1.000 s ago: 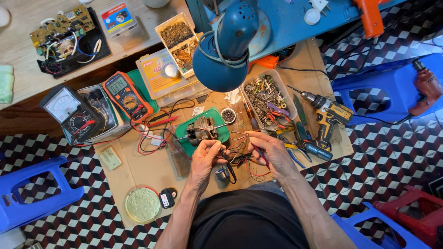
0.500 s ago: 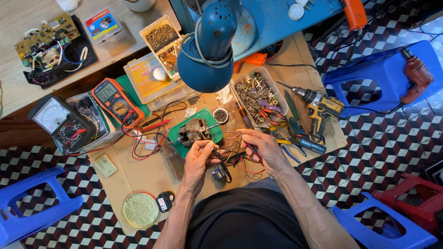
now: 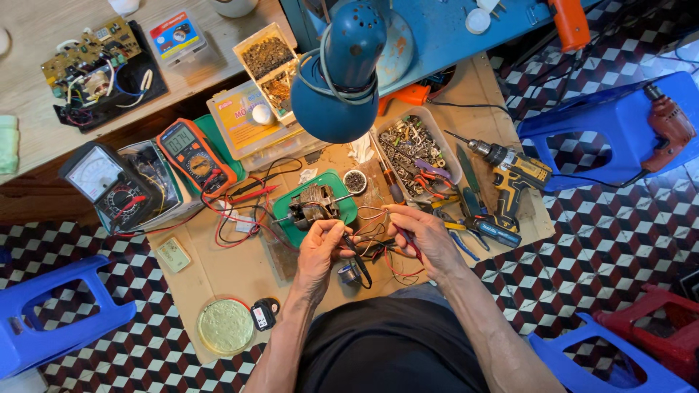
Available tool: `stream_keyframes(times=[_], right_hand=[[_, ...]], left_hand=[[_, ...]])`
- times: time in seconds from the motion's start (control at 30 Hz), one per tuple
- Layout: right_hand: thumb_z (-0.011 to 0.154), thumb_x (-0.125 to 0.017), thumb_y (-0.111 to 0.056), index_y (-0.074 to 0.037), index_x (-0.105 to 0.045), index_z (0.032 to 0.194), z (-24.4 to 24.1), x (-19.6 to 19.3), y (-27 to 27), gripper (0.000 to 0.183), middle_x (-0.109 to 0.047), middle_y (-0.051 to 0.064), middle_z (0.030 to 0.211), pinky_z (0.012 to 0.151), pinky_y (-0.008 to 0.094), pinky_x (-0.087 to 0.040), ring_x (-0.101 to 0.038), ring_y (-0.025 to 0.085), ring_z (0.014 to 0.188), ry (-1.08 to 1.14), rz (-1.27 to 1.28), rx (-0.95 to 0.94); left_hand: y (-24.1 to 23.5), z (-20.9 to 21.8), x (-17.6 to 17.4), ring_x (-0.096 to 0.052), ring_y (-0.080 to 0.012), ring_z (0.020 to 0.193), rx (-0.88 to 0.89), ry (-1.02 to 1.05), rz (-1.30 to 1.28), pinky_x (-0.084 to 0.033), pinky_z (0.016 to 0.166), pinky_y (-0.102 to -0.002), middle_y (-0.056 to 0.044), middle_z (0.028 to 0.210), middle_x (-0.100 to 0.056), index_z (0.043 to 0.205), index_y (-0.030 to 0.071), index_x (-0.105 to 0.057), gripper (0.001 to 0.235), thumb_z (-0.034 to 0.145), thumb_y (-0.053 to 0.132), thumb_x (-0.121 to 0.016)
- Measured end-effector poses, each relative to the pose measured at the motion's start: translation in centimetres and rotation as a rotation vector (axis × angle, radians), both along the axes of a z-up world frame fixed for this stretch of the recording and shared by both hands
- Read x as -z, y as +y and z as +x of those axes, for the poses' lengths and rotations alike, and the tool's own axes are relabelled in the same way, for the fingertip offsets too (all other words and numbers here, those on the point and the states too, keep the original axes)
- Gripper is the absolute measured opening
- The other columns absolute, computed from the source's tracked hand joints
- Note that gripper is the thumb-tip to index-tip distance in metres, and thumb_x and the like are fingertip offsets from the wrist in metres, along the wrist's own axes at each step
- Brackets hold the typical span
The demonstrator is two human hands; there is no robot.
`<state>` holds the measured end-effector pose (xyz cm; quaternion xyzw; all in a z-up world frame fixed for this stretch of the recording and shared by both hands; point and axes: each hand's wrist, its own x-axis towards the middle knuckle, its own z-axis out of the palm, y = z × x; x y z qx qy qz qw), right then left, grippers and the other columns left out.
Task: The person uses a power drill to rotate a motor rotor, then strips and twists wires with pliers. They connect multimeter probes to the wires to test electrical continuity and resistance.
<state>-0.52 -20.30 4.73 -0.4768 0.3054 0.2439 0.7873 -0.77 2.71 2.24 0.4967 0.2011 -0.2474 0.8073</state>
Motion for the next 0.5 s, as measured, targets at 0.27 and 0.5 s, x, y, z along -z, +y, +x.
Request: stream_keyframes(times=[0.27, 0.5], right_hand=[[0.096, -0.063, -0.014, 0.003, -0.064, 0.132, -0.08, -0.43, 0.19, 0.04, -0.068, 0.002, 0.079, 0.041, 0.016, -0.038, -0.056, 0.004, 0.057, -0.032, -0.006, 0.017], [0.096, -0.062, -0.014, 0.001, -0.064, 0.131, -0.08, -0.24, 0.52, 0.038, -0.068, 0.003, 0.079, 0.041, 0.016, -0.037, -0.056, 0.004, 0.057, -0.023, 0.022, 0.025]], left_hand=[[0.01, -0.07, -0.59, -0.071, -0.0151, 0.09, -0.007, 0.009, 0.008, -0.06, 0.07, -0.025, -0.007, 0.101, -0.069, 0.115, 0.003, -0.058, 0.025, 0.101, 0.024, -0.062], [0.31, -0.13, 0.01, -0.072, -0.0162, 0.088, -0.062, 0.04, -0.105, -0.06, 0.069, -0.024, -0.008, 0.101, -0.068, 0.117, 0.003, -0.056, 0.027, 0.1, 0.022, -0.064]])
